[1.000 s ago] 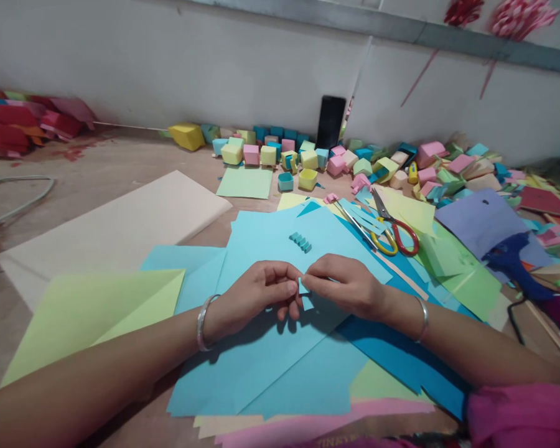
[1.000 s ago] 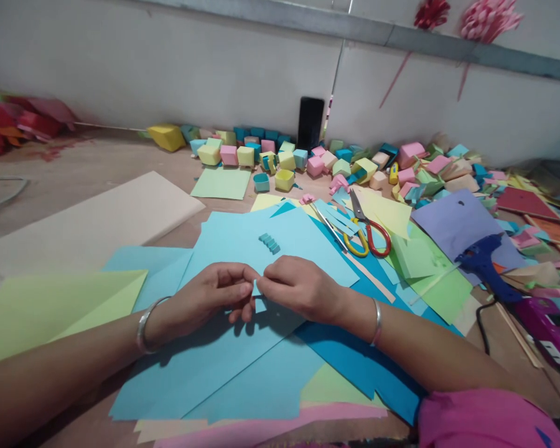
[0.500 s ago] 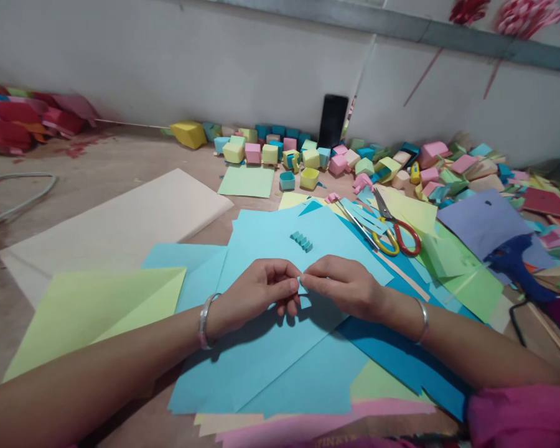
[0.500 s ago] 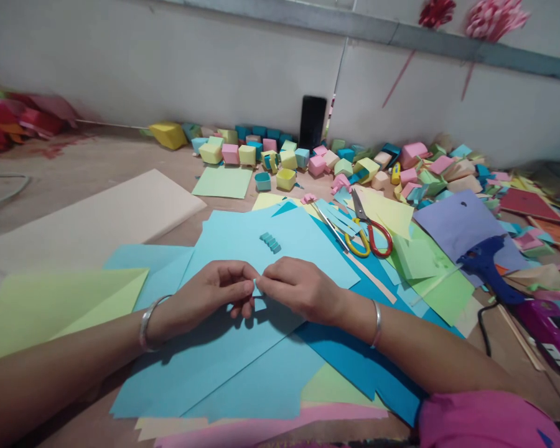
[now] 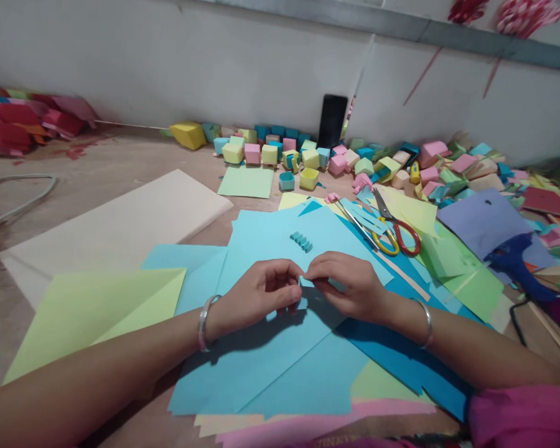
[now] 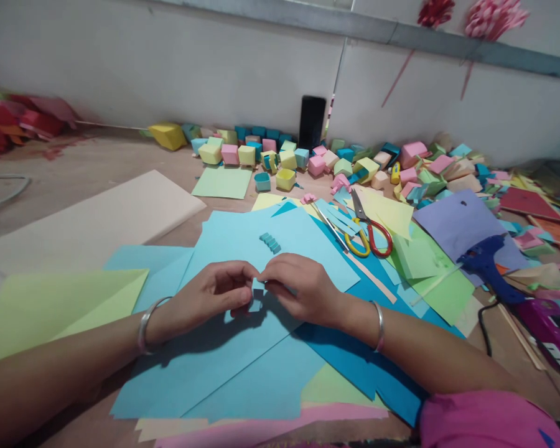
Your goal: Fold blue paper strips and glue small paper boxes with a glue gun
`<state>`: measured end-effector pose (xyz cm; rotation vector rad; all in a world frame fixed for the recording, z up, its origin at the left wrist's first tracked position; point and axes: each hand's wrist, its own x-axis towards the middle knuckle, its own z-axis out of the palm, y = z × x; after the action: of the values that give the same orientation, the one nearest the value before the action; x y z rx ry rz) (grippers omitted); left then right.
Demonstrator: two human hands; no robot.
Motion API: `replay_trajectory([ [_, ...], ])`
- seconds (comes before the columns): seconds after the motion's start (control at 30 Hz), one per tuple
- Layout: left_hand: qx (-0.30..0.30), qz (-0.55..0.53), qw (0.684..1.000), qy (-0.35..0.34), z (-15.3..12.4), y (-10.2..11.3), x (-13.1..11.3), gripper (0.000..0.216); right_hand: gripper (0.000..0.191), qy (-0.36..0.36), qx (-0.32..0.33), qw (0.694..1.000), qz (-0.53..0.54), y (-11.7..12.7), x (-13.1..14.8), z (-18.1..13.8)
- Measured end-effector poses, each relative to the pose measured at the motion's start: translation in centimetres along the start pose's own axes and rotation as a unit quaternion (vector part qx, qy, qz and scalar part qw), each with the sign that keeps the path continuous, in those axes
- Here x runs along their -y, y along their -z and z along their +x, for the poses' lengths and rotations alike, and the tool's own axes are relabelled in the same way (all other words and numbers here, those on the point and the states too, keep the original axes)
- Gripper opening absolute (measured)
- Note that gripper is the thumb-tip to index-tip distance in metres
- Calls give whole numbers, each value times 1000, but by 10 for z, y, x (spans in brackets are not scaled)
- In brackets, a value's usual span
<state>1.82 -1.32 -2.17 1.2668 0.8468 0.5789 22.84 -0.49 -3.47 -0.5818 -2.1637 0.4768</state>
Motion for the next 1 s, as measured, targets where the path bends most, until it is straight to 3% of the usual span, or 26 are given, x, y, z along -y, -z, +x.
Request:
replay_trajectory([
  [0.13,-39,71,997,-1,1,-6,-1,12,14,-88,17,994,55,-2,7,2],
  [0.23,-71,139,987,-24,1,-9,0,10,12,-102,18,994,46,-4,12,2],
  [0.4,-97,221,969,-58,-1,-11,0,15,15,-14,11,999,-48,-7,12,-1],
  [0.6,-88,211,972,-62,-5,-13,-2,17,15,87,-17,992,-86,-8,5,-4],
  [0.77,-78,149,985,-32,-4,-13,-2,16,9,116,45,983,-136,-3,-3,-5],
  [1.0,-86,108,990,-1,-2,-13,-5,15,10,140,37,985,-95,4,1,3],
])
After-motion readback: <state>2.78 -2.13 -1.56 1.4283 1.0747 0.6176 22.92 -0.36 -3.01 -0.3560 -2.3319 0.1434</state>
